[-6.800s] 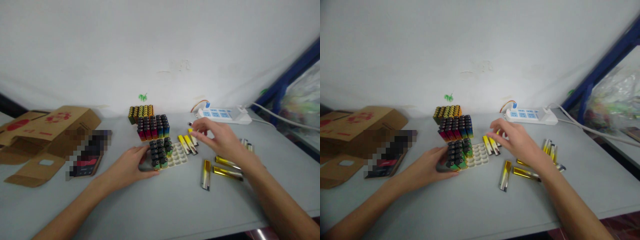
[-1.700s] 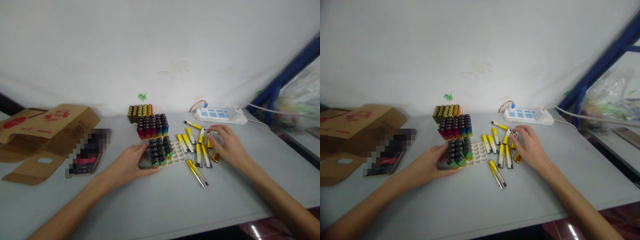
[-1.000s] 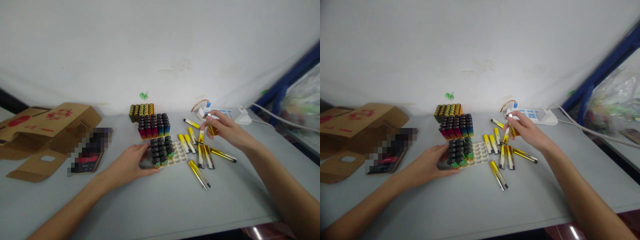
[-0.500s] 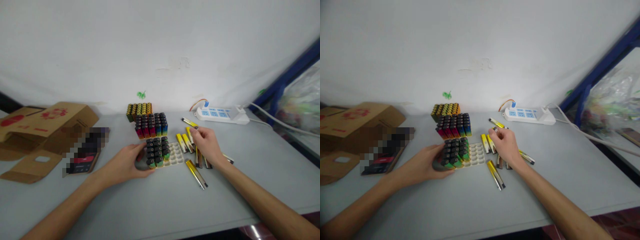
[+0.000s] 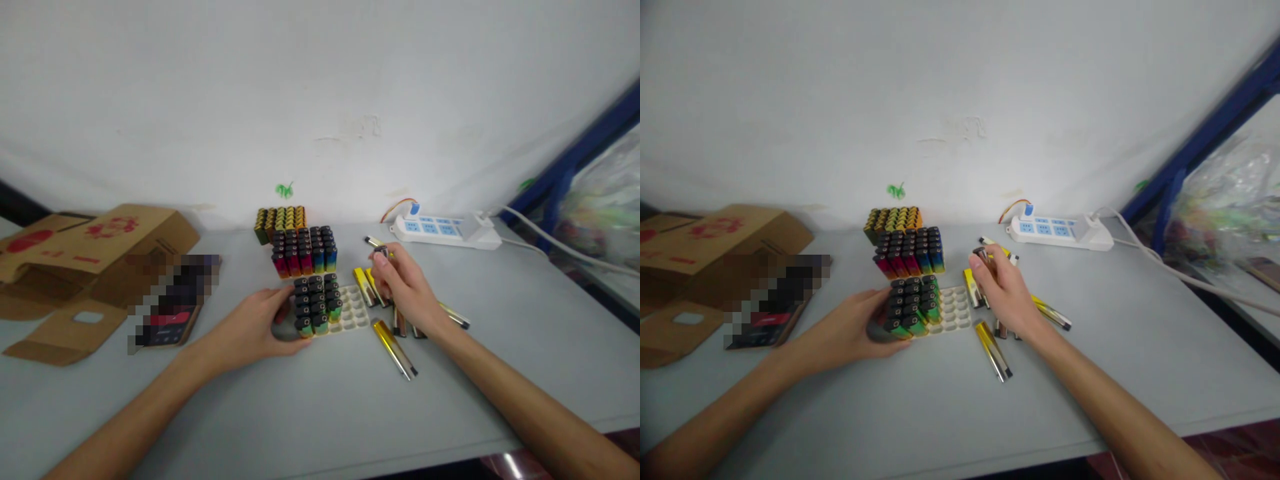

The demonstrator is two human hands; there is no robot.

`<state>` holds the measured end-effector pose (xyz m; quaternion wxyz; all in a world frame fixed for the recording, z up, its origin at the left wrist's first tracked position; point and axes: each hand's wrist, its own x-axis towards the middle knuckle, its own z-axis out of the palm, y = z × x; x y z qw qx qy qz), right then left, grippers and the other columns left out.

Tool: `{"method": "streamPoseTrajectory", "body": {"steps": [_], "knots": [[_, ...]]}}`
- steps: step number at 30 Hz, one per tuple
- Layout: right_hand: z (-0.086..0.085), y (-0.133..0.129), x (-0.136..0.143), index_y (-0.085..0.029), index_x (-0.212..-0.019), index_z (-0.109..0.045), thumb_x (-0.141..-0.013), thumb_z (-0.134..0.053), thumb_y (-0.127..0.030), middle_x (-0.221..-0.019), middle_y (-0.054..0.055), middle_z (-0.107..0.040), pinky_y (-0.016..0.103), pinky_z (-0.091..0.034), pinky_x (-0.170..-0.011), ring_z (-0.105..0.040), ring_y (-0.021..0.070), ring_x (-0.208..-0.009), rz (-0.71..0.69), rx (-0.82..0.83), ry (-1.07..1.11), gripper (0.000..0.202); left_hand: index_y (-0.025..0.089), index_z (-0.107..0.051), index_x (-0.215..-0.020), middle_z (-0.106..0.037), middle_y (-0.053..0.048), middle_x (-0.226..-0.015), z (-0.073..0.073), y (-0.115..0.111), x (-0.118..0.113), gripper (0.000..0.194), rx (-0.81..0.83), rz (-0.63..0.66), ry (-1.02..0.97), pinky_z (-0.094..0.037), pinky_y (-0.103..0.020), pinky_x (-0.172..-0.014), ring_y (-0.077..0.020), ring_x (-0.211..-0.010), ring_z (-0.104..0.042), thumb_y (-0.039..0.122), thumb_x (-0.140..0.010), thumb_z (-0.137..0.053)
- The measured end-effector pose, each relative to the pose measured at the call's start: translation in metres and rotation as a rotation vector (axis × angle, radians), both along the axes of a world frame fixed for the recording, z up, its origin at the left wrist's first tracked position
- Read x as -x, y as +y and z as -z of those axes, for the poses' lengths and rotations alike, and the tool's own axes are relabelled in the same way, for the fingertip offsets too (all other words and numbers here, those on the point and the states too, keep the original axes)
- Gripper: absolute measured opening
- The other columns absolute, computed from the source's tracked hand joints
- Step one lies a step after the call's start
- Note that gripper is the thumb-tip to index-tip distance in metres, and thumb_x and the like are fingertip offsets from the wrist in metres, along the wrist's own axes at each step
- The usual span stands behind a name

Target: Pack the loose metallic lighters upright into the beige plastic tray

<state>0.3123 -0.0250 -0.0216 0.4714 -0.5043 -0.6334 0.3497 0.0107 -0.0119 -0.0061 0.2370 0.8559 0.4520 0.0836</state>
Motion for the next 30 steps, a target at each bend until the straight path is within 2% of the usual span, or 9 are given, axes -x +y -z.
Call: {"method": "streamPoseTrajectory", "body": {"steps": [3,6,10,14,18,23,27,30], "knots": [[-0.008,-0.004,0.002,-0.025,-0.109,-0.065,-0.111,-0.056,-0.052,-0.097,0.003,-0.064,0.033,-0.055,-0.076,-0.063,0.0188,-0.086,-0.090,-0.076,-0.001,0.029,0.022,-0.062,-0.098,-0.068,-0.002,-0.086,-0.001,-0.001,-0.001,0.047,-0.004,0.004,-0.016,-0.049,-0.033,-0.069,-0.0226,-0.074,-0.065,0.063,-0.083,-0.078],[-0.016,-0.010,0.003,-0.025,-0.104,-0.074,-0.106,-0.067,-0.045,-0.108,0.008,-0.070,0.039,-0.057,-0.090,-0.067,0.0238,-0.105,-0.141,-0.178,-0.039,0.021,0.023,-0.062,-0.097,-0.069,-0.002,-0.086,-0.002,-0.001,-0.003,0.046,-0.003,-0.011,-0.044,-0.049,-0.033,-0.068,-0.0230,-0.074,-0.065,0.062,-0.081,-0.080],[-0.019,-0.018,0.004,-0.024,-0.114,-0.078,-0.101,-0.077,-0.043,-0.105,0.007,-0.078,0.036,-0.060,-0.078,-0.073,0.0218,-0.093,-0.271,-0.123,-0.048,0.023,0.023,-0.064,-0.099,-0.070,-0.003,-0.089,-0.002,-0.002,-0.003,0.046,0.021,-0.024,-0.042,-0.050,-0.034,-0.070,-0.0247,-0.077,-0.067,0.060,-0.080,-0.083],[-0.013,-0.023,0.008,-0.022,-0.109,-0.077,-0.098,-0.082,-0.041,-0.096,0.005,-0.081,0.031,-0.063,-0.069,-0.076,0.0172,-0.075,-0.291,-0.169,-0.117,0.022,0.022,-0.063,-0.101,-0.070,-0.003,-0.090,0.000,-0.001,-0.002,0.047,0.011,-0.008,-0.037,-0.049,-0.034,-0.071,-0.0250,-0.078,-0.067,0.060,-0.081,-0.083],[-0.004,-0.023,0.010,-0.023,-0.108,-0.073,-0.099,-0.081,-0.041,-0.094,0.004,-0.082,0.027,-0.067,-0.071,-0.080,0.0165,-0.076,-0.283,-0.233,-0.163,0.022,0.022,-0.064,-0.107,-0.070,-0.002,-0.090,0.002,0.000,-0.002,0.051,0.008,0.013,-0.054,-0.049,-0.033,-0.070,-0.0238,-0.075,-0.066,0.062,-0.082,-0.083],[0.001,-0.025,0.014,-0.024,-0.110,-0.070,-0.100,-0.079,-0.045,-0.094,0.003,-0.082,0.027,-0.066,-0.071,-0.080,0.0162,-0.075,-0.291,-0.271,-0.216,0.025,0.023,-0.064,-0.110,-0.071,-0.002,-0.091,0.000,-0.001,-0.003,0.051,0.003,0.011,-0.068,-0.051,-0.033,-0.072,-0.0242,-0.077,-0.068,0.060,-0.081,-0.083],[-0.006,-0.029,0.018,-0.025,-0.106,-0.067,-0.098,-0.081,-0.045,-0.086,0.001,-0.078,0.028,-0.060,-0.065,-0.074,0.0165,-0.071,-0.265,-0.198,-0.297,0.025,0.023,-0.065,-0.110,-0.072,-0.003,-0.092,-0.002,-0.002,-0.004,0.051,0.012,0.007,-0.068,-0.052,-0.033,-0.072,-0.0246,-0.078,-0.069,0.060,-0.081,-0.084],[-0.017,-0.027,0.010,-0.025,-0.099,-0.066,-0.093,-0.085,-0.053,-0.083,0.000,-0.074,0.029,-0.054,-0.062,-0.070,0.0173,-0.069,-0.239,-0.207,-0.356,0.035,0.023,-0.065,-0.107,-0.072,-0.003,-0.092,-0.003,-0.002,-0.004,0.050,0.022,-0.007,-0.048,-0.051,-0.033,-0.071,-0.0248,-0.077,-0.068,0.061,-0.081,-0.083]]}}
